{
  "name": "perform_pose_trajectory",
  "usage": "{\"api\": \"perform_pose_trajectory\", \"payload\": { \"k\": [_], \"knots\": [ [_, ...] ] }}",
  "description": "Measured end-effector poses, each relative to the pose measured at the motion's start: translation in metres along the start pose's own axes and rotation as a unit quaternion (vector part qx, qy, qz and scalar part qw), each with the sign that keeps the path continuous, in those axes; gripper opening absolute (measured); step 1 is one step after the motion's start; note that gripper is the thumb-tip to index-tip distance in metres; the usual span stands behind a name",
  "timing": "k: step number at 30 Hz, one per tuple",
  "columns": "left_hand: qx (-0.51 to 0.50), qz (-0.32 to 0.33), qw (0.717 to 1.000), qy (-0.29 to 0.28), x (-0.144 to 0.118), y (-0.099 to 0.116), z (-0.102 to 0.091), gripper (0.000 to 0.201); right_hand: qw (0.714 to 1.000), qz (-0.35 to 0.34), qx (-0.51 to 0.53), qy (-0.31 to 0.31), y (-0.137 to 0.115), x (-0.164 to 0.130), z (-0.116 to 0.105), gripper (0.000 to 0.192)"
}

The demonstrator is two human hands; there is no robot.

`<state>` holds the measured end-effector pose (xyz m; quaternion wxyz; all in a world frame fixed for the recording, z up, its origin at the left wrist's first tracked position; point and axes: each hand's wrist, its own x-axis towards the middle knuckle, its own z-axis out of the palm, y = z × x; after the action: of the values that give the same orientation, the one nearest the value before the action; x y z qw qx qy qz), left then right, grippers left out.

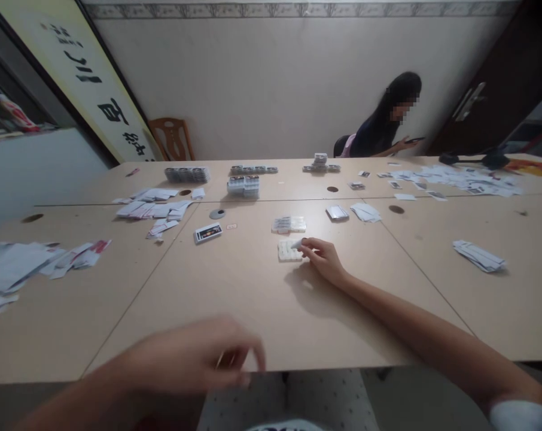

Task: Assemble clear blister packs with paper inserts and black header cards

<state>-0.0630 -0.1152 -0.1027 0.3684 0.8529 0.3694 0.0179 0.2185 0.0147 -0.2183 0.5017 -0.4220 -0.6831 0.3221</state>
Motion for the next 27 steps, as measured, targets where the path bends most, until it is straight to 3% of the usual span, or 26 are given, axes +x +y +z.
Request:
{"api": "perform_pose_trajectory", "payload": {
  "k": [1,2,4,6,9,12,17,19,27],
  "knots": [
    [-0.001,0.02,1.0,-0.022,0.02,-0.005,-0.013,0.017,1.0,-0.006,0.0,0.002,0.0,0.002,0.004,0.025],
    [-0.003,0.041,0.999,0.015,0.042,-0.011,-0.023,0.018,1.0,-0.014,0.0,0.005,-0.001,0.004,0.008,0.026],
    [-0.01,0.084,0.985,0.151,0.087,-0.026,-0.033,0.02,0.999,-0.03,-0.002,0.013,-0.002,0.01,0.017,0.031],
    [-0.018,0.122,0.953,0.276,0.126,-0.041,-0.028,0.026,0.999,-0.043,-0.002,0.019,-0.002,0.017,0.024,0.035],
    [-0.022,0.125,0.926,0.355,0.159,-0.062,-0.011,0.04,0.998,-0.051,-0.001,0.021,0.001,0.024,0.029,0.041],
    [-0.014,0.111,0.893,0.436,0.168,-0.078,-0.002,0.039,0.999,-0.047,0.0,0.007,0.002,0.026,0.029,0.047],
    [-0.035,0.126,0.907,0.4,0.168,-0.097,-0.001,0.026,0.998,-0.05,0.005,-0.046,-0.002,0.022,0.026,0.054],
    [-0.041,0.121,0.903,0.411,0.169,-0.101,0.0,0.024,0.997,-0.055,0.004,-0.051,-0.004,0.021,0.026,0.052],
    [-0.103,0.126,0.892,0.421,0.172,-0.1,0.0,0.022,0.996,-0.075,-0.005,-0.047,-0.006,0.02,0.024,0.046]
  ]
}}
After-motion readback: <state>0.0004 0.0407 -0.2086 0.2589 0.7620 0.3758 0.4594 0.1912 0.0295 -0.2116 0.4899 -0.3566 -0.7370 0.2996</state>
